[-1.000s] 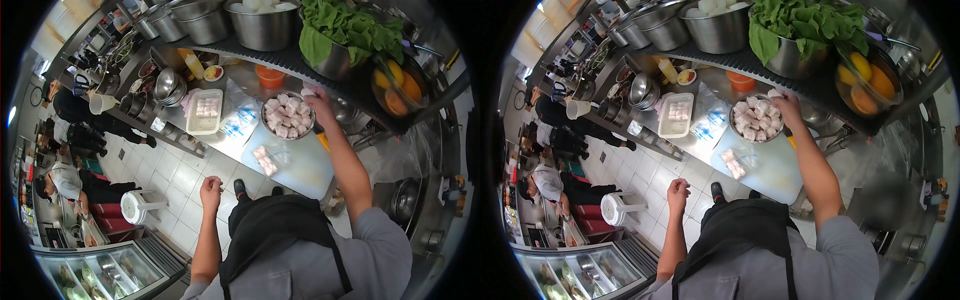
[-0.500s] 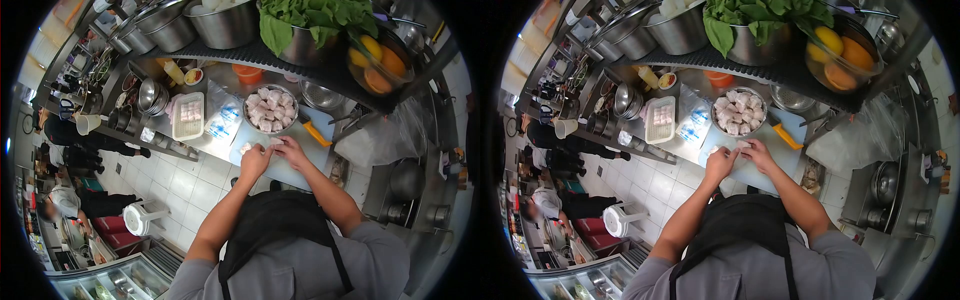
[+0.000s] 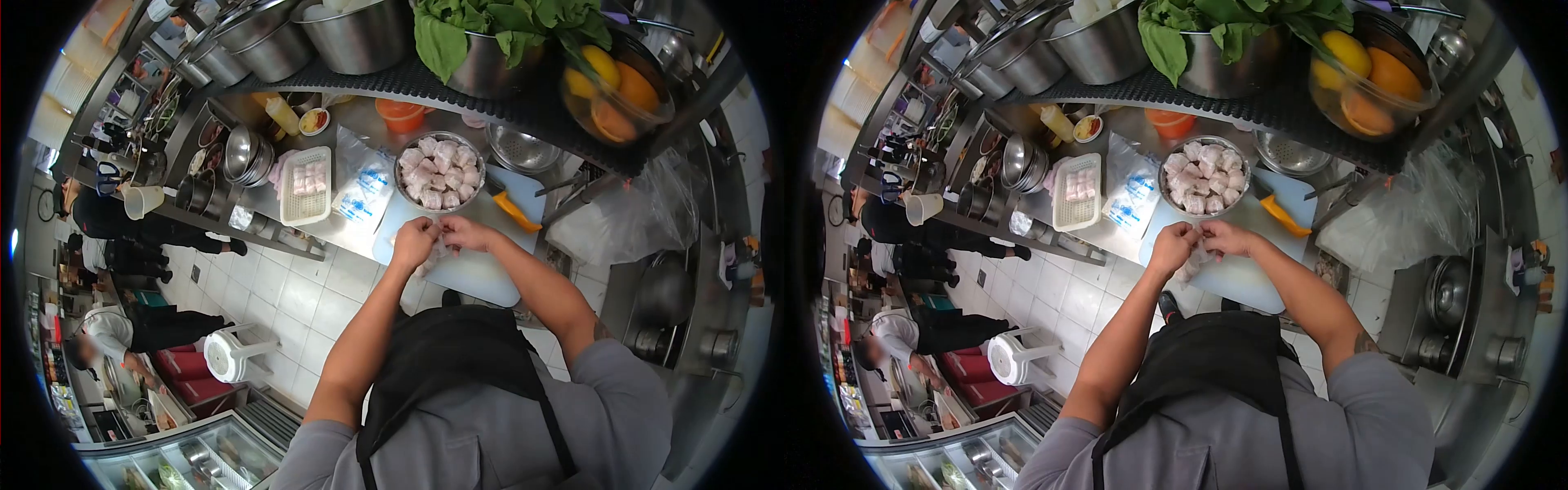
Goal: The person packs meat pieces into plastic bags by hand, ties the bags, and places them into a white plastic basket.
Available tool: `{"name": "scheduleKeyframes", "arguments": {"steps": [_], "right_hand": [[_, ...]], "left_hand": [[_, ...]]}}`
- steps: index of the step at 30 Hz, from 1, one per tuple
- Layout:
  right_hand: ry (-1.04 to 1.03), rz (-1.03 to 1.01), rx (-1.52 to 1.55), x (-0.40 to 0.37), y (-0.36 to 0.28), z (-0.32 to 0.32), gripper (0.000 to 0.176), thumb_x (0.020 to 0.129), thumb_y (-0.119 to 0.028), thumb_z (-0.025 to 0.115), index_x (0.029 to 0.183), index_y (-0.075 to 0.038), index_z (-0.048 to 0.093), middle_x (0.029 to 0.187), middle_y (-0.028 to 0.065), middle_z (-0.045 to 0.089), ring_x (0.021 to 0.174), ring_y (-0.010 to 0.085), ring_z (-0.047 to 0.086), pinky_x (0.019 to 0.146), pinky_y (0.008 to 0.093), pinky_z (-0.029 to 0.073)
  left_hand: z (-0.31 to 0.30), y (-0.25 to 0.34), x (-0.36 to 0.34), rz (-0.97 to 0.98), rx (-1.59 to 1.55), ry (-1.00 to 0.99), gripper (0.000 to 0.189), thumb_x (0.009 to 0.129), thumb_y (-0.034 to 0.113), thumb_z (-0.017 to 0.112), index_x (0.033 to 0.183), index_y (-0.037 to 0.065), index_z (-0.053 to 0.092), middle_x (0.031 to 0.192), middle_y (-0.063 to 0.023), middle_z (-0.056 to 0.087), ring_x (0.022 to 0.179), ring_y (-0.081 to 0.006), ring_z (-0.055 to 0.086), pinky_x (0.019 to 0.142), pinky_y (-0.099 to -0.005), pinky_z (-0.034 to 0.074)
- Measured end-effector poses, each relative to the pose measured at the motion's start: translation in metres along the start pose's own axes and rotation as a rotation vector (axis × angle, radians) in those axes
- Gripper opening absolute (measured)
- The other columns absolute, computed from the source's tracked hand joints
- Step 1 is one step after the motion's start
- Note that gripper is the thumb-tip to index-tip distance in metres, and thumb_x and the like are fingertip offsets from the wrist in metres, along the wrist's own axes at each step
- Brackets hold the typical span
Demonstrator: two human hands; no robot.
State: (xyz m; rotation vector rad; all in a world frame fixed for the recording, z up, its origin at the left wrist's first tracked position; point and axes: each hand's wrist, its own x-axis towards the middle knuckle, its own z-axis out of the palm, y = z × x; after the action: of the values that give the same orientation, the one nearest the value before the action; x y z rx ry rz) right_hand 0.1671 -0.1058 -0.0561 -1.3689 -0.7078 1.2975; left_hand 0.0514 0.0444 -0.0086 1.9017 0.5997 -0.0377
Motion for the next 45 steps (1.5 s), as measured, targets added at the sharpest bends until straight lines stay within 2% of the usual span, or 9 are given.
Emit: {"name": "scheduleKeyframes", "arguments": {"steps": [4, 7, 11, 16, 25, 34, 40, 43, 45], "right_hand": [[-0.056, 0.115, -0.259, 0.009, 0.004, -0.007, 0.026, 0.085, -0.017, 0.067, 0.107, -0.005, 0.061, 0.084, 0.0041, 0.064, 0.067, 0.0126, 0.062, 0.051, 0.0286, 0.052], [-0.048, 0.136, -0.422, 0.000, -0.012, -0.001, 0.029, 0.083, -0.014, 0.065, 0.111, -0.005, 0.061, 0.085, 0.0056, 0.065, 0.065, 0.0142, 0.062, 0.050, 0.0289, 0.052], [-0.065, 0.130, -0.562, -0.004, -0.007, -0.002, 0.036, 0.082, -0.011, 0.062, 0.117, -0.006, 0.059, 0.090, 0.0077, 0.067, 0.068, 0.0159, 0.064, 0.051, 0.0289, 0.052], [-0.050, 0.161, -0.350, -0.004, -0.001, 0.002, 0.041, 0.089, -0.012, 0.060, 0.129, -0.011, 0.055, 0.095, 0.0041, 0.067, 0.073, 0.0111, 0.062, 0.052, 0.0259, 0.050], [0.147, 0.016, -0.189, -0.003, 0.015, 0.020, 0.046, 0.091, -0.007, 0.051, 0.137, -0.011, 0.050, 0.096, 0.0049, 0.066, 0.066, 0.0125, 0.063, 0.050, 0.0262, 0.049], [0.324, 0.181, -0.024, -0.032, -0.001, 0.044, 0.037, 0.097, -0.015, 0.053, 0.131, -0.003, 0.054, 0.103, 0.0095, 0.067, 0.079, 0.0167, 0.066, 0.063, 0.0307, 0.055], [0.355, 0.197, 0.586, -0.056, 0.014, 0.026, 0.035, 0.102, -0.028, 0.053, 0.128, -0.004, 0.056, 0.112, 0.0110, 0.066, 0.089, 0.0229, 0.069, 0.071, 0.0335, 0.056], [0.322, 0.075, 0.676, -0.060, 0.017, 0.034, 0.034, 0.104, -0.030, 0.051, 0.128, -0.007, 0.056, 0.117, 0.0098, 0.064, 0.095, 0.0228, 0.067, 0.075, 0.0337, 0.056], [0.351, 0.043, 0.642, -0.058, 0.021, 0.039, 0.033, 0.104, -0.031, 0.050, 0.128, -0.008, 0.055, 0.119, 0.0089, 0.063, 0.097, 0.0227, 0.066, 0.079, 0.0356, 0.055]], "left_hand": [[-0.009, -0.002, -0.012, 0.082, 0.101, 0.164, 0.027, 0.088, 0.024, 0.069, 0.094, -0.002, 0.070, 0.078, -0.0122, 0.070, 0.066, -0.0236, 0.064, 0.065, -0.0375, 0.051], [-0.021, -0.010, -0.040, 0.114, 0.212, 0.248, 0.031, 0.088, 0.029, 0.066, 0.098, -0.001, 0.069, 0.084, -0.0168, 0.072, 0.079, -0.0359, 0.069, 0.074, -0.0434, 0.053], [-0.017, -0.032, -0.086, 0.155, 0.394, 0.169, 0.032, 0.085, 0.028, 0.074, 0.101, 0.002, 0.064, 0.089, -0.0132, 0.068, 0.077, -0.0314, 0.066, 0.072, -0.0410, 0.052], [-0.005, -0.057, -0.094, 0.428, 0.635, 0.122, 0.031, 0.085, 0.025, 0.073, 0.106, 0.008, 0.058, 0.100, -0.0131, 0.061, 0.091, -0.0342, 0.062, 0.076, -0.0448, 0.052], [-0.024, -0.067, -0.072, 0.431, 0.838, 0.214, 0.027, 0.085, 0.017, 0.069, 0.109, 0.008, 0.060, 0.098, -0.0128, 0.059, 0.093, -0.0350, 0.061, 0.077, -0.0463, 0.051], [0.012, -0.006, -0.071, 0.149, 0.508, 0.052, 0.031, 0.090, 0.031, 0.063, 0.088, 0.000, 0.066, 0.082, -0.0211, 0.070, 0.076, -0.0401, 0.068, 0.072, -0.0481, 0.053], [0.018, -0.033, -0.074, -0.143, -0.033, -0.013, 0.026, 0.092, 0.024, 0.060, 0.088, -0.001, 0.065, 0.072, -0.0142, 0.068, 0.067, -0.0241, 0.067, 0.066, -0.0382, 0.051], [0.026, -0.045, -0.073, -0.143, -0.191, -0.085, 0.019, 0.093, 0.018, 0.059, 0.093, 0.000, 0.065, 0.078, -0.0073, 0.069, 0.068, -0.0124, 0.063, 0.062, -0.0283, 0.049], [0.030, -0.042, -0.076, -0.150, -0.317, -0.126, 0.018, 0.094, 0.017, 0.058, 0.093, 0.000, 0.064, 0.081, -0.0070, 0.068, 0.068, -0.0124, 0.063, 0.062, -0.0275, 0.048]]}}
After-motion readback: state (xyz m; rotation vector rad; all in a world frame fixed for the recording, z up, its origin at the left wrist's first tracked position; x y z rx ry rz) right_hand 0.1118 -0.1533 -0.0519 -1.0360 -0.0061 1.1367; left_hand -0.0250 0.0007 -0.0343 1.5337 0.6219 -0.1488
